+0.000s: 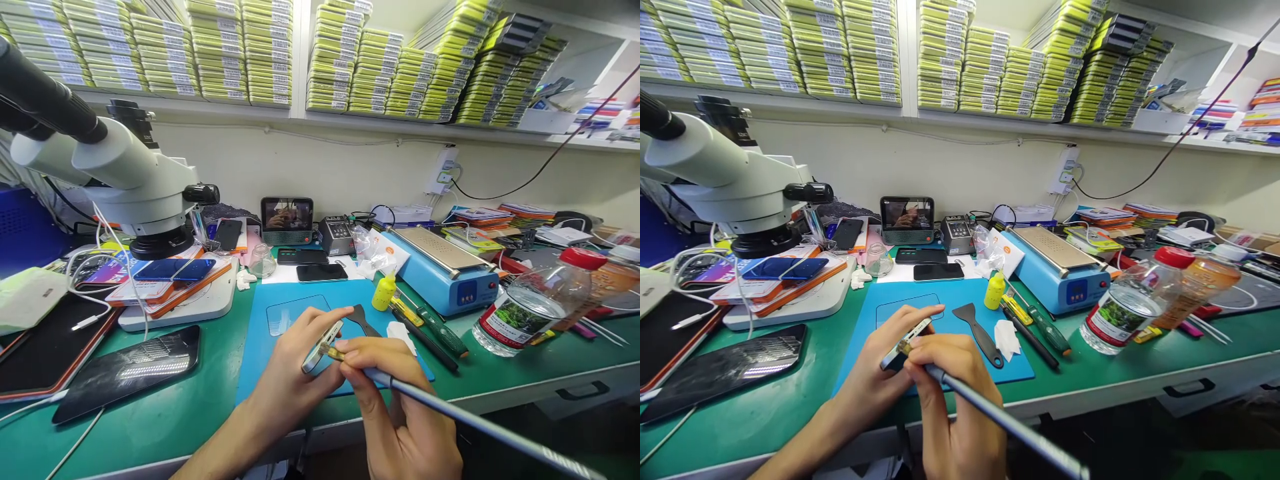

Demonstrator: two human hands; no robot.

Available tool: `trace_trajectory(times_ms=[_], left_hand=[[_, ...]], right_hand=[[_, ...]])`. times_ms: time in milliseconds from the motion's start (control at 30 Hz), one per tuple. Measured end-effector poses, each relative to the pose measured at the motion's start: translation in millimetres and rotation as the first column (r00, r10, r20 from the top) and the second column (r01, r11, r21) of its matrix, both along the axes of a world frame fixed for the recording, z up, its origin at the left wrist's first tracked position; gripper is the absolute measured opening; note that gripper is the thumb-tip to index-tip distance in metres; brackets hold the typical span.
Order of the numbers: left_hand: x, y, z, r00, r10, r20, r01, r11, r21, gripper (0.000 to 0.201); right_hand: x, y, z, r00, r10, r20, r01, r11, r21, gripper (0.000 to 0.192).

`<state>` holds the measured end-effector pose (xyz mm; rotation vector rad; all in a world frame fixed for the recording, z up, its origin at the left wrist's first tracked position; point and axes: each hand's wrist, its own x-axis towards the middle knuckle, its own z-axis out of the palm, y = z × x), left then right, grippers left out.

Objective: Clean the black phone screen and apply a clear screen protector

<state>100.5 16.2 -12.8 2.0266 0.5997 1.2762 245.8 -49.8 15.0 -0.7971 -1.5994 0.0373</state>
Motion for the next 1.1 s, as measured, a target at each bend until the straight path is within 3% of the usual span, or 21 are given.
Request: trace_trajectory(times_ms=[533,667,833,1100], left_hand=[[1,-1,-5.2,1.0,0.013,-0.024,-0.013,1.0,0.004,0.052],[3,-2,-5.8,0.999,0.006,-0.054,-0.004,0.999,0.038,0.055],[3,-2,-3.9,0.998,0.056,-0.028,-0.056,0.998,0.024,0.054],[2,0,-6.4,0.999,0.024,-0.03,-0.023,1.0,0.021,0.057]], right_hand=[[3,-4,2.1,0.998,-0.032,0.051,0.033,0.999,-0.013,0.028],[1,-7,0.5,0.997,0.032,0.077,-0.031,0.999,-0.021,0.027],[-5,-9,-4.5,0.973,-0.116,-0.197,0.123,0.992,0.023,0.032],[3,-5,-2.7,0.999,-0.031,-0.019,0.031,1.0,-0.003,0.034]])
